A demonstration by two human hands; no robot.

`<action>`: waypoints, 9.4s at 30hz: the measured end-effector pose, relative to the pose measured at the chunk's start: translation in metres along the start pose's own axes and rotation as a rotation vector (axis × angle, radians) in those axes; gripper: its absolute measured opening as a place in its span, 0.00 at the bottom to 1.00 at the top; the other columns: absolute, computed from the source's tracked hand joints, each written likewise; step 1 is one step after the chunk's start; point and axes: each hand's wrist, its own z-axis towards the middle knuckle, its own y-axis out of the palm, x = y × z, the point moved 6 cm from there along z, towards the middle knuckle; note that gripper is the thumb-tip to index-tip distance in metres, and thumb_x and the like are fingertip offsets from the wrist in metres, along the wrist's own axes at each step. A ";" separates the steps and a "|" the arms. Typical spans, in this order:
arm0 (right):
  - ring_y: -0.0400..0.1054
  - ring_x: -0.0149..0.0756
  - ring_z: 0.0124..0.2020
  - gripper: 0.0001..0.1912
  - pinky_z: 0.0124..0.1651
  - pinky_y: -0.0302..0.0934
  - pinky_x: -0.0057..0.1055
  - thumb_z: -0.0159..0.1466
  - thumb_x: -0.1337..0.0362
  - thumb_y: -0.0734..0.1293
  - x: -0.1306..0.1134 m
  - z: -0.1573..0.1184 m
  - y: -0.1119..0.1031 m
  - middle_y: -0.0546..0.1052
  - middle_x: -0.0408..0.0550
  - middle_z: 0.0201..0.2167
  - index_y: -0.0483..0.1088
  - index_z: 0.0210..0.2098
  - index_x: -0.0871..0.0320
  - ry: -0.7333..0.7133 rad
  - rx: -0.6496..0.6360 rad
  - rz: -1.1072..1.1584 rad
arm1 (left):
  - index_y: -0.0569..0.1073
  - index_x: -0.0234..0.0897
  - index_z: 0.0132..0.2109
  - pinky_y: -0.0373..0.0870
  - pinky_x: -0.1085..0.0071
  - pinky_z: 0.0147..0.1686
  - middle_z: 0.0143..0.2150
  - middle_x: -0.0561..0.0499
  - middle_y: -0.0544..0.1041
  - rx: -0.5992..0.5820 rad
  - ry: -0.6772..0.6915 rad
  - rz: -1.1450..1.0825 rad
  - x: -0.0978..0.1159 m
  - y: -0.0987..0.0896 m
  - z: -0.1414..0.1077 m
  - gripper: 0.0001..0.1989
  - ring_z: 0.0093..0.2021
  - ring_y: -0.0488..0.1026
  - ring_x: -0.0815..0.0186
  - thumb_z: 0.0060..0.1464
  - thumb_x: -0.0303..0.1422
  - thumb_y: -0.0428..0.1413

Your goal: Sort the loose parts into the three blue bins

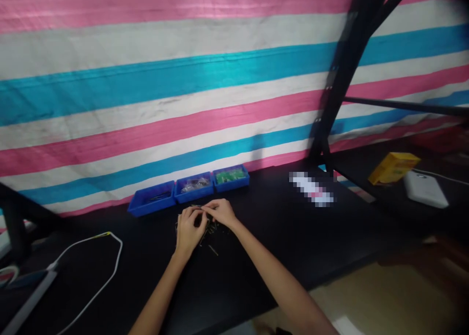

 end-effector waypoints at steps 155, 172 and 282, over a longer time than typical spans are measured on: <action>0.64 0.27 0.23 0.11 0.25 0.53 0.23 0.56 0.57 0.65 -0.068 -0.033 -0.007 0.77 0.43 0.29 0.75 0.32 0.57 -0.157 -0.014 -0.351 | 0.76 0.35 0.31 0.67 0.70 0.39 0.37 0.48 0.73 0.003 -0.523 -0.929 -0.046 -0.012 -0.007 0.11 0.38 0.70 0.64 0.40 0.37 0.61; 0.68 0.33 0.18 0.13 0.21 0.57 0.25 0.53 0.54 0.65 -0.055 -0.036 0.013 0.75 0.46 0.19 0.75 0.27 0.58 -0.052 -0.084 -0.260 | 0.76 0.35 0.28 0.66 0.71 0.33 0.31 0.49 0.72 0.085 -0.451 -0.931 -0.038 -0.016 -0.010 0.10 0.32 0.69 0.66 0.42 0.38 0.60; 0.65 0.27 0.20 0.16 0.22 0.55 0.23 0.55 0.55 0.65 -0.057 -0.025 -0.007 0.76 0.47 0.27 0.74 0.34 0.61 -0.102 -0.049 -0.071 | 0.76 0.36 0.33 0.69 0.65 0.42 0.36 0.47 0.76 -0.130 -0.317 -0.750 -0.029 -0.005 -0.007 0.10 0.39 0.73 0.61 0.44 0.38 0.58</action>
